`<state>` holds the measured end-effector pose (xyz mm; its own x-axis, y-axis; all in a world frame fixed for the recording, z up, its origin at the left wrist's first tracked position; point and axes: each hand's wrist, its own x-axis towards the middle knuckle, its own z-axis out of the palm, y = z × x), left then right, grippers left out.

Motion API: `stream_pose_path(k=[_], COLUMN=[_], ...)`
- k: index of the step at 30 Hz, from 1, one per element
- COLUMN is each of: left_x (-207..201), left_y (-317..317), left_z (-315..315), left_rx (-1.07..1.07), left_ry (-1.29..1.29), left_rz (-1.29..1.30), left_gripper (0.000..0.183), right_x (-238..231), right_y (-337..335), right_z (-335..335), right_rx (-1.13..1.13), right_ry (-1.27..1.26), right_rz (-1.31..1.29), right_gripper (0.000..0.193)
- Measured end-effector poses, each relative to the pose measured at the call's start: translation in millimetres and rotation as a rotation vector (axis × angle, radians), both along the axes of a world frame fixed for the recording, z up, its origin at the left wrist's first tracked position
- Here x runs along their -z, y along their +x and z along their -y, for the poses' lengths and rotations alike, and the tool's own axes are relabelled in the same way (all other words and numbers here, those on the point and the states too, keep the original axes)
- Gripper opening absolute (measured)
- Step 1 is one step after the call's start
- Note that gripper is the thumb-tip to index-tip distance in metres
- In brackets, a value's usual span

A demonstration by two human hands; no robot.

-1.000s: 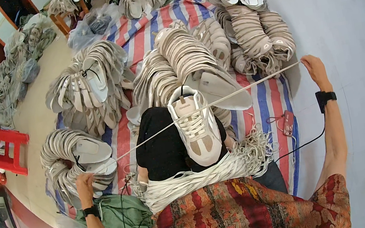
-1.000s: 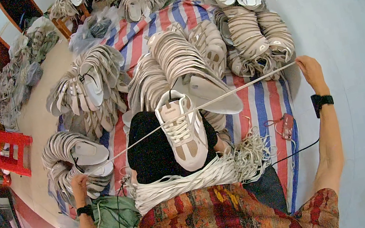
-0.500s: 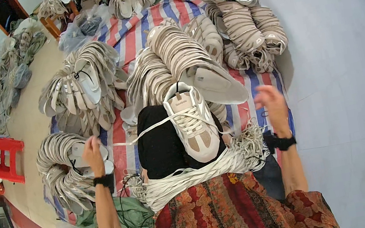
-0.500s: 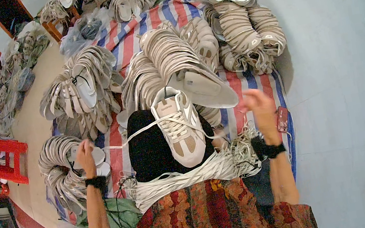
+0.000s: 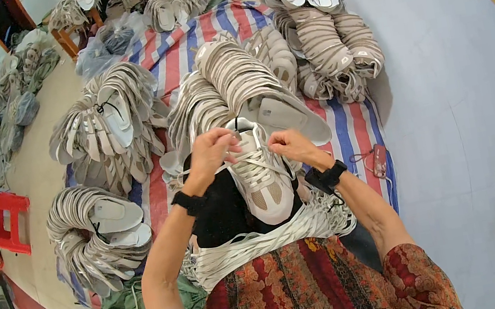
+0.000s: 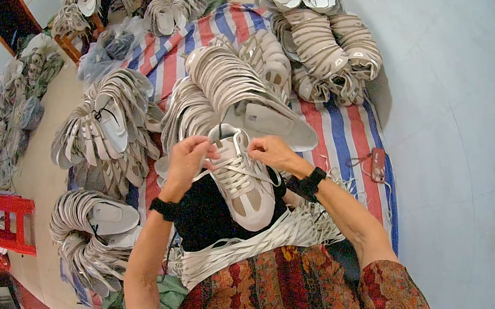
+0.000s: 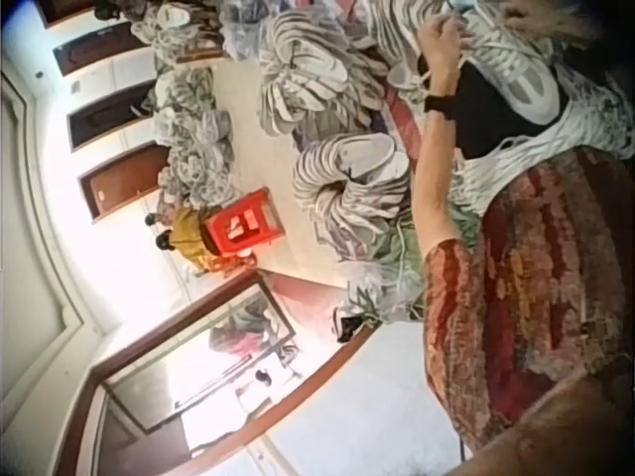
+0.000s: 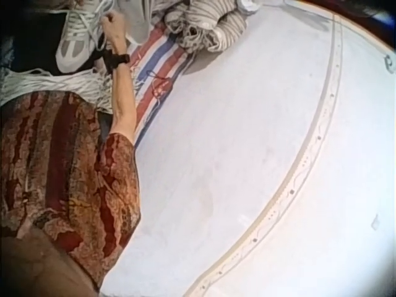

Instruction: The recorder is threading laces into a white sneaker as part of a manufacturing batch.

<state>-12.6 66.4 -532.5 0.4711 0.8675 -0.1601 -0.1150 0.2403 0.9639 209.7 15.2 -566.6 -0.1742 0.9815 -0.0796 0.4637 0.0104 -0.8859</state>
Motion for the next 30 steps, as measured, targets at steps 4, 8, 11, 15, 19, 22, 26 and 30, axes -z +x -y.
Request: stream_pose_path(k=[4, 8, 11, 15, 19, 22, 26, 30], left_x=[7, 15, 19, 17, 15, 18, 30, 33], left_y=[24, 31, 34, 40, 24, -5, -28, -29], left_z=[3, 4, 7, 11, 10, 7, 21, 29], left_rx=[0.109, 0.158, 0.136, 0.072, -0.045, -0.431, -0.21, -0.078], left_ry=[-0.045, 0.042, -0.029, -0.006, 0.152, 0.207, -0.059, -0.099], left_rz=[-0.058, -0.204, -0.133, -0.095, -0.109, -0.117, -0.26, -0.346], left_gripper=[0.016, 0.014, 0.013, 0.014, 0.014, 0.012, 0.01, 0.011], right_x=[4, 1, 0, -3, -14, -25, -25, -17], right_y=[2, -1, -6, -7, -6, -20, -60, -72], right_z=[-5, -11, -10, -9, -12, -13, -18, -18], right_rx=[-0.035, -0.023, -0.073, -0.027, 0.028, 0.09, -0.089, -0.191], right_ry=[-0.112, -0.066, 0.36, 0.182, -0.133, 0.318, 0.622, 0.451], right_rz=[-0.107, 0.019, 0.361, 0.18, -0.108, 0.102, 0.131, 0.416], right_gripper=[0.014, 0.014, 0.015, 0.014, 0.013, 0.013, 0.013, 0.011])
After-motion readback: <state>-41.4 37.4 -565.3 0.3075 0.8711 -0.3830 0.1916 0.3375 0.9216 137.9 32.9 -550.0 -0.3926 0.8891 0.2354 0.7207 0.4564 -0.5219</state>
